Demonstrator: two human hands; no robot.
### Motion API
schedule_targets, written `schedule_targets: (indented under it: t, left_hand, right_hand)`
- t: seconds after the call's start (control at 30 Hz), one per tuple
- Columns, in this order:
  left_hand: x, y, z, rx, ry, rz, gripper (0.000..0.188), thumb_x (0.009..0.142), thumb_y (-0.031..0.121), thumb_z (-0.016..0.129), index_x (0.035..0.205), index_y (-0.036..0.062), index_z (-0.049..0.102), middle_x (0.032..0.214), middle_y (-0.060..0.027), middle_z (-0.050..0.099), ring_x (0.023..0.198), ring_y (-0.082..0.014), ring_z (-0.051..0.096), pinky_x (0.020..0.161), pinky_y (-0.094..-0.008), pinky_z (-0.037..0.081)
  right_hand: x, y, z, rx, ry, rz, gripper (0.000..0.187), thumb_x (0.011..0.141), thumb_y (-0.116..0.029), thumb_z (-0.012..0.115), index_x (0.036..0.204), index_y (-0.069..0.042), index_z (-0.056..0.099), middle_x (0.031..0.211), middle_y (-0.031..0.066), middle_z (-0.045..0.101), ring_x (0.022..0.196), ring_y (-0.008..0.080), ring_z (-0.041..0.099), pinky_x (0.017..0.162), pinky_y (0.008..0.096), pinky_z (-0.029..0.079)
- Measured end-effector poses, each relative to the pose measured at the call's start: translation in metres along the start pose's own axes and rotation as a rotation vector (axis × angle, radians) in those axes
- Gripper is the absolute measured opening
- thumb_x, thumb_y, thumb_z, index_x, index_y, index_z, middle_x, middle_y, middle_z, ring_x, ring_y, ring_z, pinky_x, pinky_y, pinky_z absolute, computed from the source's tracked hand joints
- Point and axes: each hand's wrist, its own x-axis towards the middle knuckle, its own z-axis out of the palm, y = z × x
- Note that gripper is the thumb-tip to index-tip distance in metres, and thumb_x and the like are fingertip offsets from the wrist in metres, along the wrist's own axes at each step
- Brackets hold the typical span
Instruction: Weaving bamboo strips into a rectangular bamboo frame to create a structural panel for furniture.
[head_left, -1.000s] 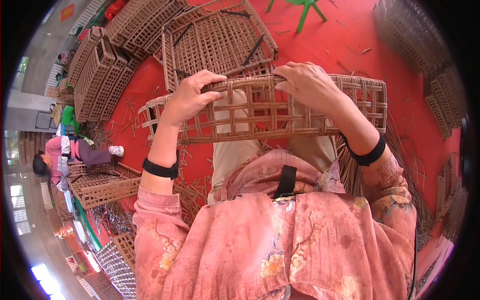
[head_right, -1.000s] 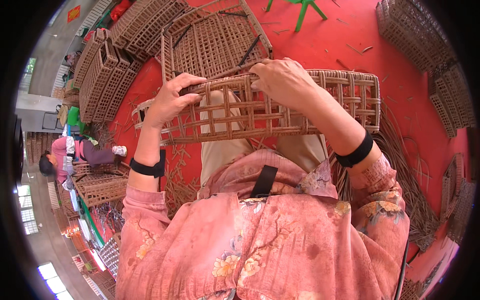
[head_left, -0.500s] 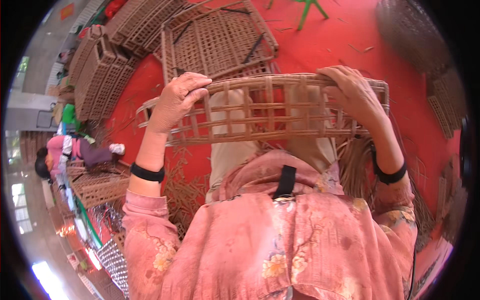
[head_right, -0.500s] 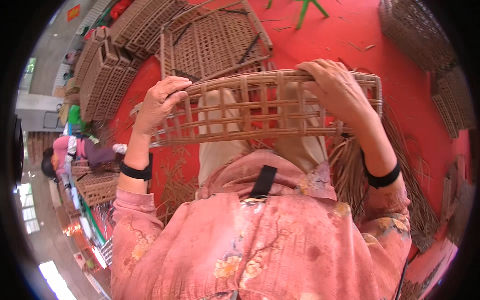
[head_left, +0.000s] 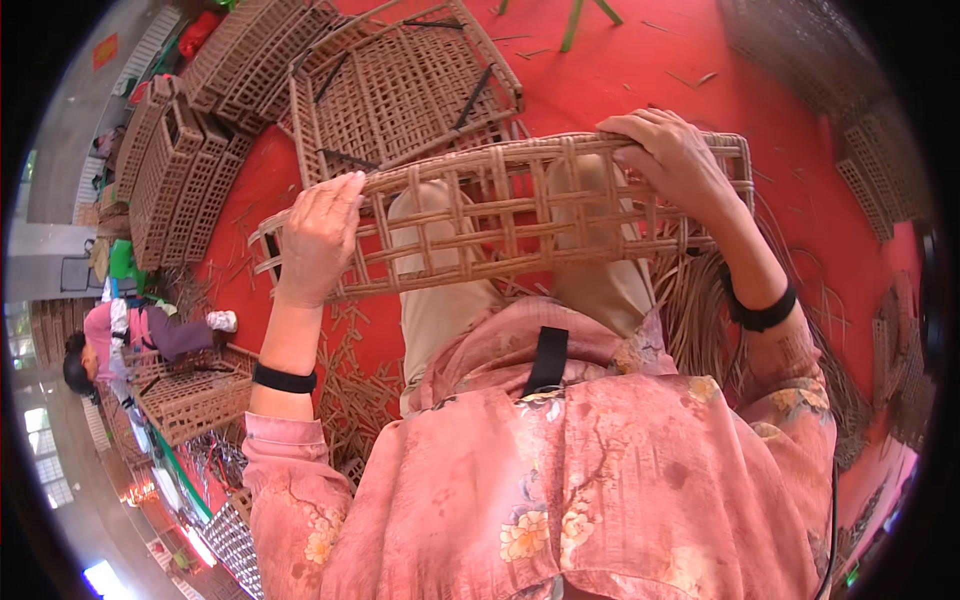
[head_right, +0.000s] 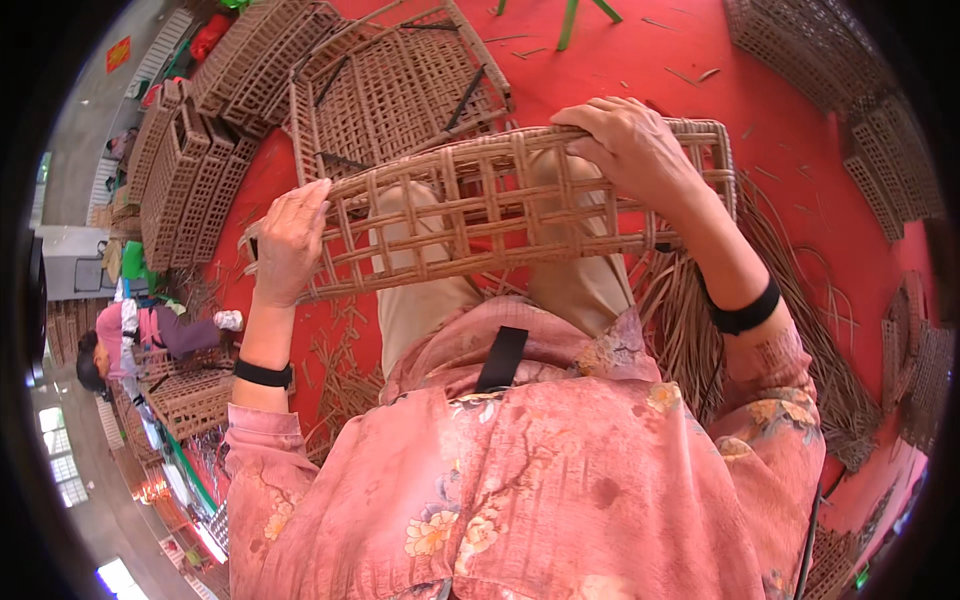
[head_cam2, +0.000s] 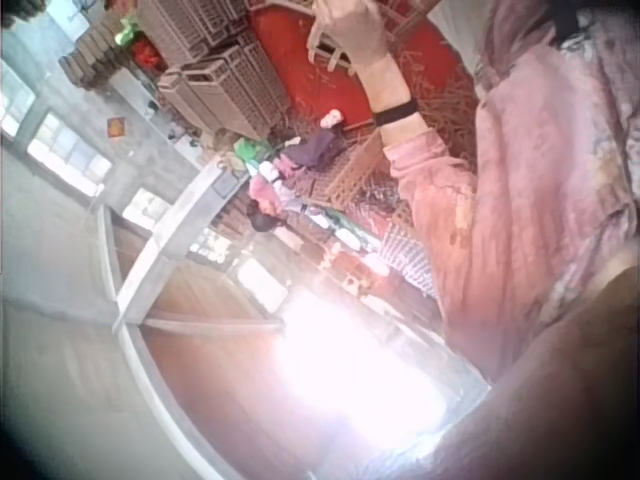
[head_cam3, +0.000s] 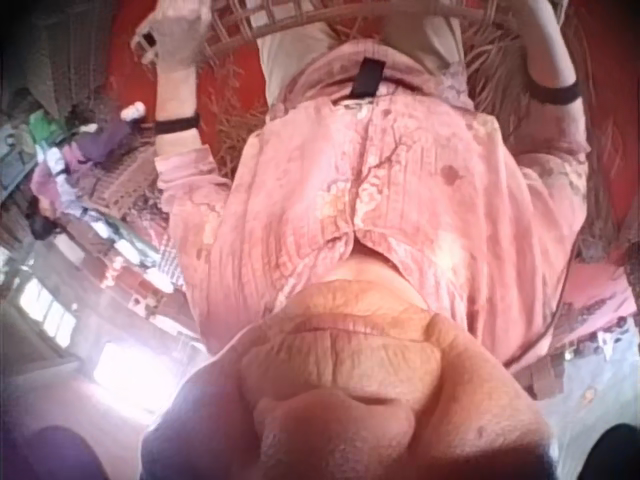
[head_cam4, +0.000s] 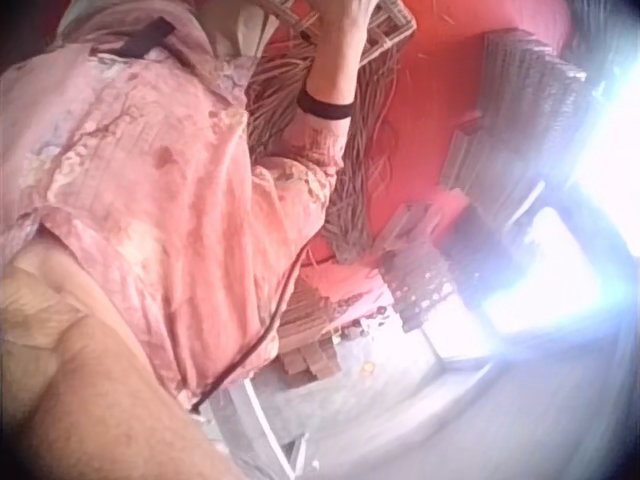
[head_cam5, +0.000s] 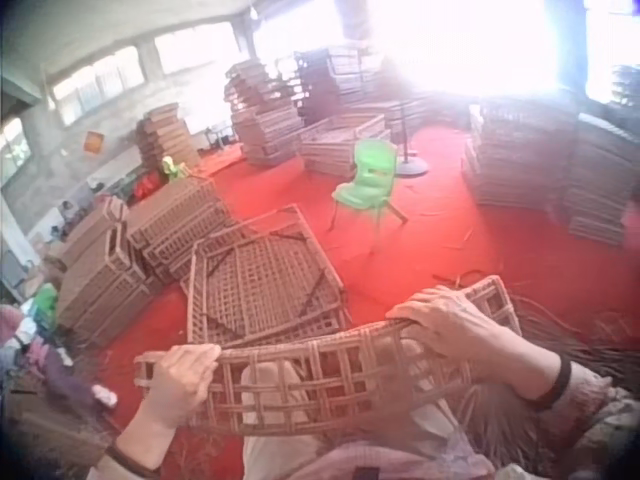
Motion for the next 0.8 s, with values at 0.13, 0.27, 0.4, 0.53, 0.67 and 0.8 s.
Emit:
schedule_targets:
  t: [0.13,0.27,0.4,0.53,0.67,0.8]
  left_hand:
    - [0.007,0.002,-0.002,-0.058,0.007,-0.054,0.026,0.093,0.006,0.065,0.118,0.0046,0.070,0.111,-0.0133,0.070,0.102,-0.0317,0.067,0.089,-0.0413,0.054]
    - [0.049,0.043,-0.016,-0.146,-0.160,-0.225,0.028,0.094,0.010,0.063,0.121,0.0048,0.068,0.114,-0.0139,0.069,0.104,-0.0314,0.066,0.094,-0.0400,0.050]
    - [0.100,0.101,0.014,-0.539,-0.022,-0.062,0.034,0.090,0.012,0.068,0.122,0.0026,0.066,0.113,-0.0150,0.067,0.103,-0.0329,0.066,0.091,-0.0379,0.052]
    - [0.120,0.125,0.041,-0.612,-0.157,-0.072,0.034,0.089,0.010,0.068,0.122,0.0019,0.066,0.110,-0.0163,0.067,0.101,-0.0330,0.067,0.088,-0.0373,0.053]
    - [0.122,0.130,0.040,-0.514,-0.073,-0.016,0.034,0.087,0.005,0.068,0.121,0.0012,0.066,0.106,-0.0155,0.068,0.096,-0.0325,0.067,0.085,-0.0374,0.053]
    - [0.127,0.125,0.037,-0.605,-0.168,-0.113,0.031,0.086,0.003,0.068,0.116,-0.0002,0.070,0.099,-0.0144,0.071,0.089,-0.0269,0.069,0.082,-0.0330,0.054]
  right_hand:
    - [0.006,0.008,-0.001,0.122,0.034,-0.053,0.027,0.090,-0.020,0.064,0.111,-0.004,0.069,0.101,0.0149,0.072,0.098,0.0347,0.067,0.087,0.0448,0.050]
    - [0.004,0.013,0.000,0.174,0.019,-0.048,0.026,0.090,-0.021,0.065,0.109,-0.003,0.070,0.098,0.0150,0.072,0.094,0.0347,0.068,0.083,0.0437,0.052]
    - [0.007,0.012,0.005,0.298,0.069,0.052,0.025,0.092,-0.020,0.065,0.108,-0.002,0.070,0.096,0.0171,0.072,0.091,0.0356,0.069,0.079,0.0437,0.054]
    - [0.003,0.009,-0.003,0.435,0.115,0.160,0.025,0.094,-0.022,0.064,0.109,-0.003,0.071,0.094,0.0195,0.071,0.089,0.0360,0.069,0.078,0.0438,0.054]
    - [-0.025,0.020,-0.020,0.142,0.159,0.106,0.040,0.091,-0.030,0.067,0.122,-0.005,0.066,0.114,0.0150,0.070,0.110,0.0340,0.063,0.097,0.0444,0.047]
    - [-0.040,0.028,-0.036,-0.020,0.012,0.164,0.044,0.089,-0.031,0.068,0.126,-0.007,0.065,0.121,0.0128,0.068,0.118,0.0317,0.059,0.104,0.0445,0.040]
